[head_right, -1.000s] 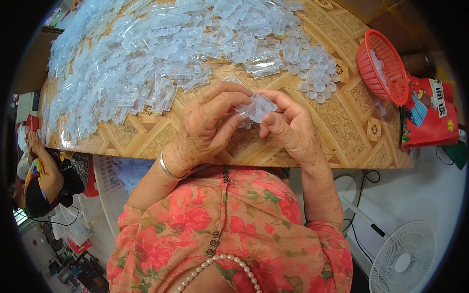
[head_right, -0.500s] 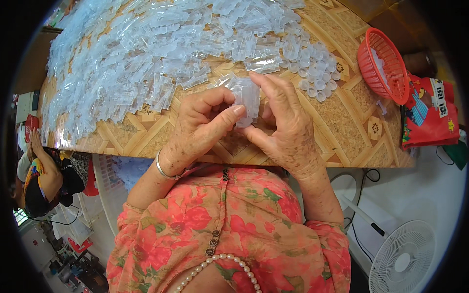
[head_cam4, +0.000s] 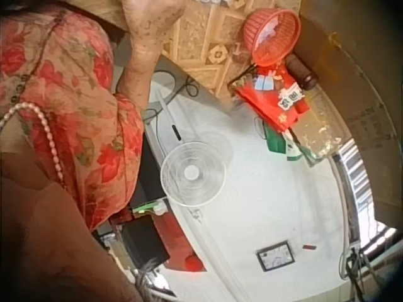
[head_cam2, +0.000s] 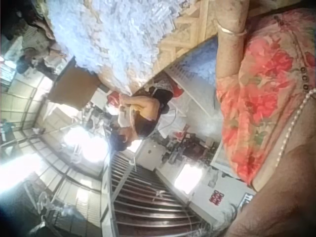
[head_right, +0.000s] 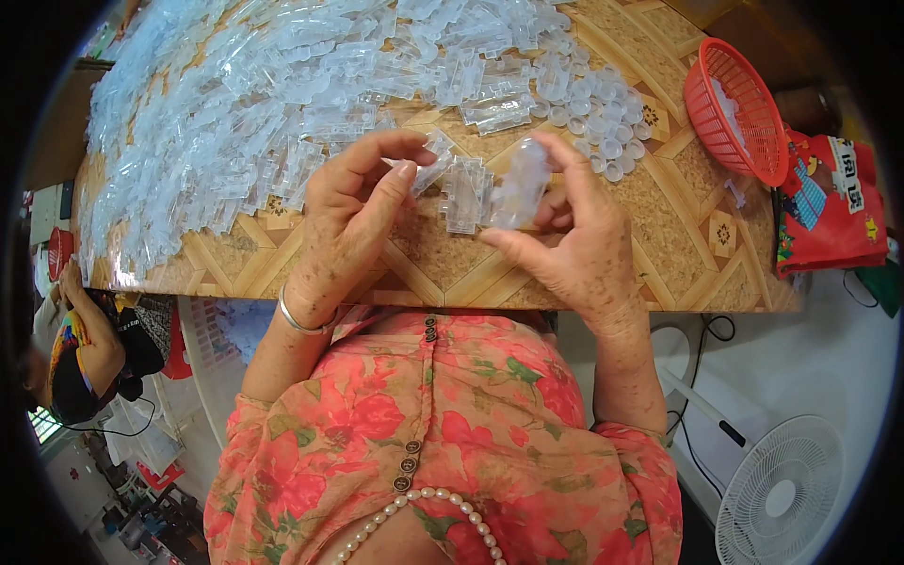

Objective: The person sits at a wooden table and repeatedly picks up small, clear plastic components. She inserts a small circular piece into a rectangular housing, checks the fit, and places the assembled unit on the table. She continues this repetitive assembly process with a large pile of parts.

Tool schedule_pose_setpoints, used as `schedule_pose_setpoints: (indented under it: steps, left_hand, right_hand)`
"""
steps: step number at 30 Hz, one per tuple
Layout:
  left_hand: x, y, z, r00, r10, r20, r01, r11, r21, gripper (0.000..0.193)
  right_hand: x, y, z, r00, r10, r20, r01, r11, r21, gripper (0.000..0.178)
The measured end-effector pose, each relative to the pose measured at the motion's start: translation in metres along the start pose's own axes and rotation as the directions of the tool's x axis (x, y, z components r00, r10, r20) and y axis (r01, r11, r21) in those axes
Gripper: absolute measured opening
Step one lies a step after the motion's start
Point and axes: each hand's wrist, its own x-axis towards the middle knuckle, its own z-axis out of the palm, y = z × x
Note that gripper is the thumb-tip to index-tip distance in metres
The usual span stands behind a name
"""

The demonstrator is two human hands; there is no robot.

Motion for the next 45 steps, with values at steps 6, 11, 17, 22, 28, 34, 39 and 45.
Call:
schedule_pose_setpoints:
  steps: [6,11,17,22,28,34,39,45]
  left_hand:
    - [0.0,-0.002,-0.006,0.989,0.147,-0.031,-0.129,0.939,0.318,0.03]
    - [0.0,-0.001,-0.002,0.985,0.166,-0.046,-0.143,0.935,0.325,0.032]
    - [-0.001,-0.004,-0.005,0.977,0.195,-0.088,-0.166,0.951,0.262,0.032]
    - [-0.002,-0.006,-0.004,0.977,0.19,-0.096,-0.163,0.959,0.233,0.031]
    - [-0.002,-0.004,-0.003,0.973,0.215,-0.084,-0.192,0.956,0.22,0.029]
    - [-0.012,0.008,0.002,0.994,-0.089,0.061,0.102,0.956,-0.275,0.035]
    - [-0.015,0.02,0.007,0.944,-0.159,0.289,0.31,0.726,-0.614,0.046]
    - [-0.015,0.011,0.012,0.966,-0.07,0.25,0.209,0.782,-0.587,0.046]
  right_hand:
    - [0.001,0.004,-0.011,0.988,-0.136,0.078,0.148,0.971,-0.19,0.091]
    - [0.012,-0.01,0.012,0.943,-0.298,0.15,0.33,0.896,-0.297,0.087]
    - [0.014,-0.002,0.026,0.952,-0.254,0.171,0.294,0.916,-0.274,0.084]
    - [0.016,-0.003,0.028,0.945,-0.284,0.16,0.321,0.899,-0.298,0.082]
    - [0.015,-0.006,0.025,0.972,-0.187,0.143,0.218,0.944,-0.248,0.083]
    - [0.007,-0.008,0.023,0.984,-0.158,0.084,0.138,0.968,0.209,0.091]
    - [0.008,-0.01,0.025,0.943,-0.331,0.022,0.328,0.939,0.103,0.093]
    - [0.012,-0.014,0.021,0.911,-0.411,0.029,0.411,0.9,-0.143,0.092]
